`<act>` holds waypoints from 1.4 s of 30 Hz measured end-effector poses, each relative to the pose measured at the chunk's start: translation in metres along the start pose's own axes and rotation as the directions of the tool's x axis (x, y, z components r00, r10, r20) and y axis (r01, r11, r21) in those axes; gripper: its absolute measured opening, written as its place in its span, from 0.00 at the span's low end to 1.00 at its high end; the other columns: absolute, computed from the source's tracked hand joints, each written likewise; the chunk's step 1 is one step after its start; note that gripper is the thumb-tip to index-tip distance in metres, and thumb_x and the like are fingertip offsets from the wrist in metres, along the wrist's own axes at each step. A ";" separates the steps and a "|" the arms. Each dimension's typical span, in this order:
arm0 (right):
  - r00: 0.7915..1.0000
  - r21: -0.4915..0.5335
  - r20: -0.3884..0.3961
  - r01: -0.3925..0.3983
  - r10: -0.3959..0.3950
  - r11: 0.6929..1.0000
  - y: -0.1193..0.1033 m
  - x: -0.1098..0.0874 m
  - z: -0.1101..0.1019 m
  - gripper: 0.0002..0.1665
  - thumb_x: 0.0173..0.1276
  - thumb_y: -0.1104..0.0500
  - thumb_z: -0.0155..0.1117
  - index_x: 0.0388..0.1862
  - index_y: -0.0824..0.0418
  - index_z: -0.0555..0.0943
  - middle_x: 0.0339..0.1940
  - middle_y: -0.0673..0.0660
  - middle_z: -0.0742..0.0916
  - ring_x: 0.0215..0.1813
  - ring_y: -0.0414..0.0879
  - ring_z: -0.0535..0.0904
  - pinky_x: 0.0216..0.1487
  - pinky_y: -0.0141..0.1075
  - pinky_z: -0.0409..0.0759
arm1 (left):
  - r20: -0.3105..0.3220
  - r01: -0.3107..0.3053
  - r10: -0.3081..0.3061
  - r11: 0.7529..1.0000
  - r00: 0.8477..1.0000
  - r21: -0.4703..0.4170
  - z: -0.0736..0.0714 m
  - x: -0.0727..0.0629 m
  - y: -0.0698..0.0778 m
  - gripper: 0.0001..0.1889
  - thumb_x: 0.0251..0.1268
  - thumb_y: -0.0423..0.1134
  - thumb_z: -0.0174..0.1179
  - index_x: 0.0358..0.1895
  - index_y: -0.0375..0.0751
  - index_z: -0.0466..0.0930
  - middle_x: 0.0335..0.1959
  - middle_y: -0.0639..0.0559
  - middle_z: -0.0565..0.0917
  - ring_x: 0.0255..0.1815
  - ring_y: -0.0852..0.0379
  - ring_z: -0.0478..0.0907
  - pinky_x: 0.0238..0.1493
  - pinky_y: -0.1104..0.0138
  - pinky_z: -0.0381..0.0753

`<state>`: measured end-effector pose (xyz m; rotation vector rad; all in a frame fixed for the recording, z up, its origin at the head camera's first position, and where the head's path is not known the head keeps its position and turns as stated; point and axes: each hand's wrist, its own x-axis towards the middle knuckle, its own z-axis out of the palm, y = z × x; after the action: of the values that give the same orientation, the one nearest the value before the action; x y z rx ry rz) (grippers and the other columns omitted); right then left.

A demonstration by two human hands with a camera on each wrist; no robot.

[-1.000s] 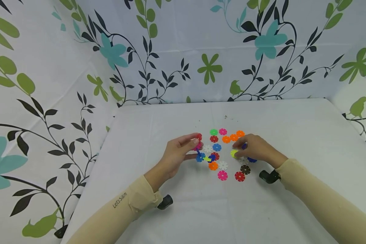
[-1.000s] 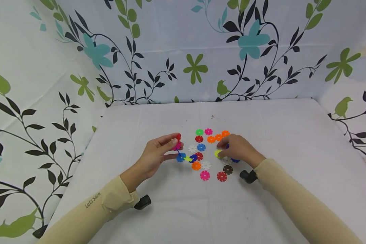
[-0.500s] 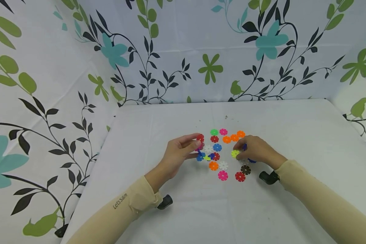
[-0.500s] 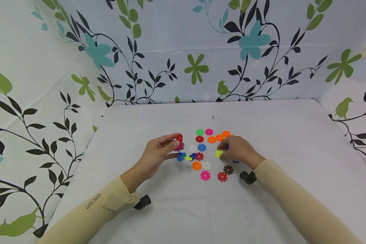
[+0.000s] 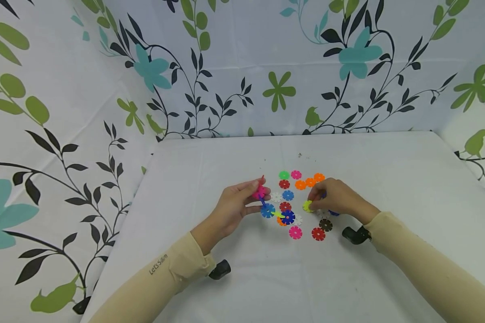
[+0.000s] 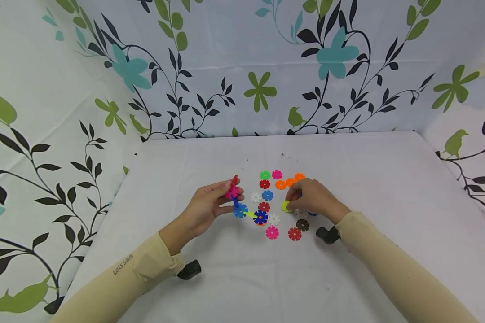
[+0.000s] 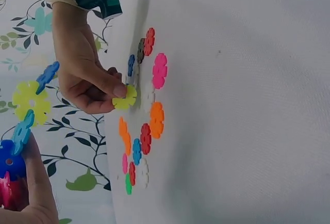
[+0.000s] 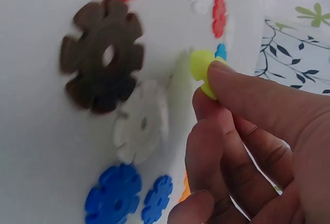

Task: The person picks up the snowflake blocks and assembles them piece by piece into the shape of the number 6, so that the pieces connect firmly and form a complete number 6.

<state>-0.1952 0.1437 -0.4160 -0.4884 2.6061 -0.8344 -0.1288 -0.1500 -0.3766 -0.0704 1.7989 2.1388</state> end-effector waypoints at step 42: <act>0.946 0.483 -0.282 0.285 -0.161 0.828 -0.065 -0.011 -0.002 0.17 0.71 0.53 0.70 0.53 0.60 0.86 0.43 0.54 0.90 0.40 0.51 0.87 0.48 0.43 0.83 | 0.091 0.044 -0.054 0.993 0.994 0.111 0.002 -0.002 -0.008 0.25 0.72 0.54 0.62 0.63 0.42 0.82 0.51 0.46 0.87 0.54 0.51 0.82 0.53 0.56 0.83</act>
<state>-0.1725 0.0993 -0.3722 -0.5700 2.3872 -1.7064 -0.1247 -0.1476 -0.3832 0.0125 1.8364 1.9727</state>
